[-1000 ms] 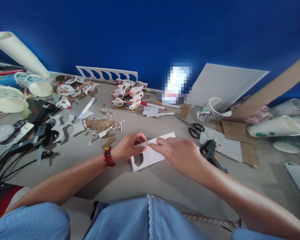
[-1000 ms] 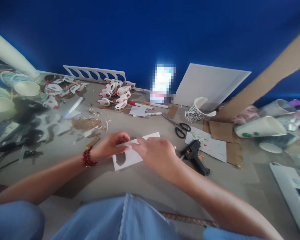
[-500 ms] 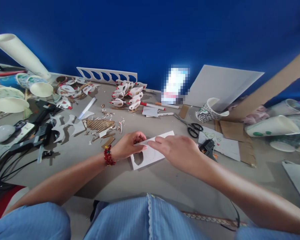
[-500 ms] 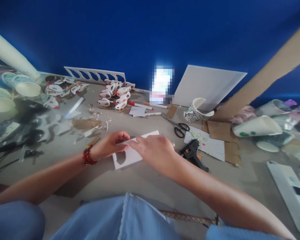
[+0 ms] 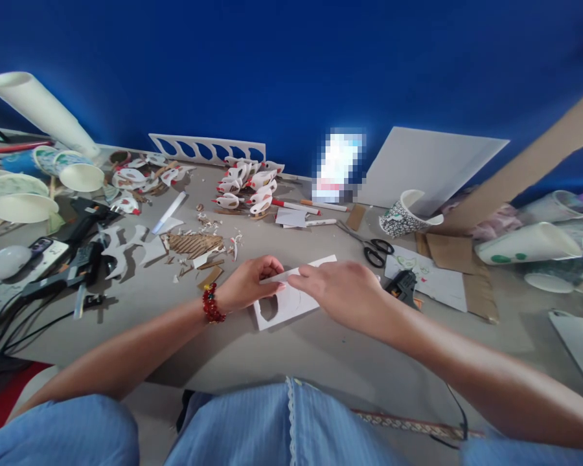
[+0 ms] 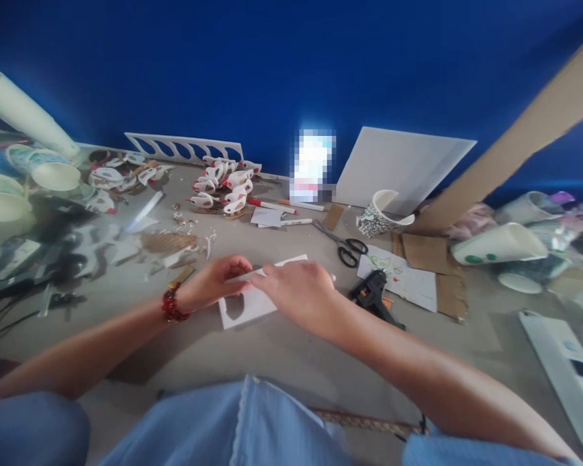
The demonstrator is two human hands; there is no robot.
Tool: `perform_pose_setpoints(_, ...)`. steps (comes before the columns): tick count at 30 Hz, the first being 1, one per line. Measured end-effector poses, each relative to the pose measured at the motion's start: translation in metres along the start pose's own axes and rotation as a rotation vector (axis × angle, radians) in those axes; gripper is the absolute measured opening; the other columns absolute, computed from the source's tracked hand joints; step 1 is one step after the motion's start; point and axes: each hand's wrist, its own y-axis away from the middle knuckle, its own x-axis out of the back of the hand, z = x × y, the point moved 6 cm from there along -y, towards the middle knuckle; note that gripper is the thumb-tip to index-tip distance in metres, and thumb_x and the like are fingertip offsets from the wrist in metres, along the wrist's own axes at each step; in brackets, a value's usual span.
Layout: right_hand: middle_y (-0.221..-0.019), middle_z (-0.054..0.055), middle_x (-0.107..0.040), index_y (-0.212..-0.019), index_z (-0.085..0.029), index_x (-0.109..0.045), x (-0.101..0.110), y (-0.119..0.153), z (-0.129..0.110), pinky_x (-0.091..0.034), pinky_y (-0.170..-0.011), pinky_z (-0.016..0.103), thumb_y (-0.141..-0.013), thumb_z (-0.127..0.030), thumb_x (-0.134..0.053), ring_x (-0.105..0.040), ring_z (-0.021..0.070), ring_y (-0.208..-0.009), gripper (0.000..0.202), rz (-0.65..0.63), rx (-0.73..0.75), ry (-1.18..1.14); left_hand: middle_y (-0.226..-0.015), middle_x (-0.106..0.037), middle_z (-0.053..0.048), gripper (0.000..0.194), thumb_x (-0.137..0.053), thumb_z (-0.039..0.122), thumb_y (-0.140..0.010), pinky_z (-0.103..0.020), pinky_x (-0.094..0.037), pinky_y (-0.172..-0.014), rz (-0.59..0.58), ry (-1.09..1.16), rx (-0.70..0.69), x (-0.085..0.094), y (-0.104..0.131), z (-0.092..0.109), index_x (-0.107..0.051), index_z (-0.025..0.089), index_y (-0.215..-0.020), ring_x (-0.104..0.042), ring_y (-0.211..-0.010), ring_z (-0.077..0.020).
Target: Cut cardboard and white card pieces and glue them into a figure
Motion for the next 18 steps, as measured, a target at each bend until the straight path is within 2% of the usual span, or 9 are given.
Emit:
perform_pose_setpoints(3, -0.097, -0.001, -0.07, -0.11, -0.031, -0.06, 0.008, 0.001, 0.003, -0.035, -0.055, 0.023, -0.091, -0.009, -0.052, -0.067, 0.0178, -0.084, 0.031, -0.015, 0.017, -0.029, -0.073, -0.06, 0.002, 0.021, -0.065, 0.028, -0.078, -0.02, -0.043, -0.055, -0.002, 0.004, 0.001, 0.0, 0.0, 0.001, -0.057, 0.017, -0.093, -0.057, -0.063, -0.0105)
perform_pose_setpoints(8, -0.092, 0.001, -0.069, -0.106, -0.028, -0.063, 0.011, 0.005, 0.005, -0.032, -0.052, 0.023, -0.088, -0.008, -0.054, -0.067, 0.0186, -0.078, 0.028, -0.013, -0.011, 0.002, -0.075, -0.062, 0.002, 0.021, -0.065, 0.03, -0.078, -0.02, -0.043, -0.056, 0.0, -0.005, 0.015, 0.001, 0.002, 0.004, -0.057, 0.017, -0.093, -0.056, -0.063, -0.0103)
perform_pose_setpoints(14, -0.102, 0.003, -0.069, -0.125, -0.031, -0.056, 0.006, 0.012, 0.001, -0.031, -0.05, 0.024, -0.086, -0.004, -0.05, -0.067, 0.0185, -0.081, 0.047, 0.001, -0.031, 0.042, -0.086, -0.068, 0.0, 0.021, -0.062, 0.03, -0.08, -0.022, -0.046, -0.066, 0.009, -0.111, -0.058, 0.002, 0.003, 0.012, -0.065, 0.018, -0.096, -0.061, -0.074, -0.0136)
perform_pose_setpoints(18, -0.101, 0.004, -0.069, -0.128, -0.031, -0.056, 0.008, 0.022, 0.012, -0.022, -0.044, 0.028, -0.082, -0.001, -0.049, -0.065, 0.0183, -0.075, 0.055, 0.049, -0.092, 0.118, -0.081, -0.069, 0.002, 0.017, -0.06, 0.03, -0.081, -0.021, -0.045, -0.066, 0.021, -0.194, -0.061, 0.004, 0.003, 0.013, -0.066, 0.018, -0.092, -0.062, -0.074, -0.014)
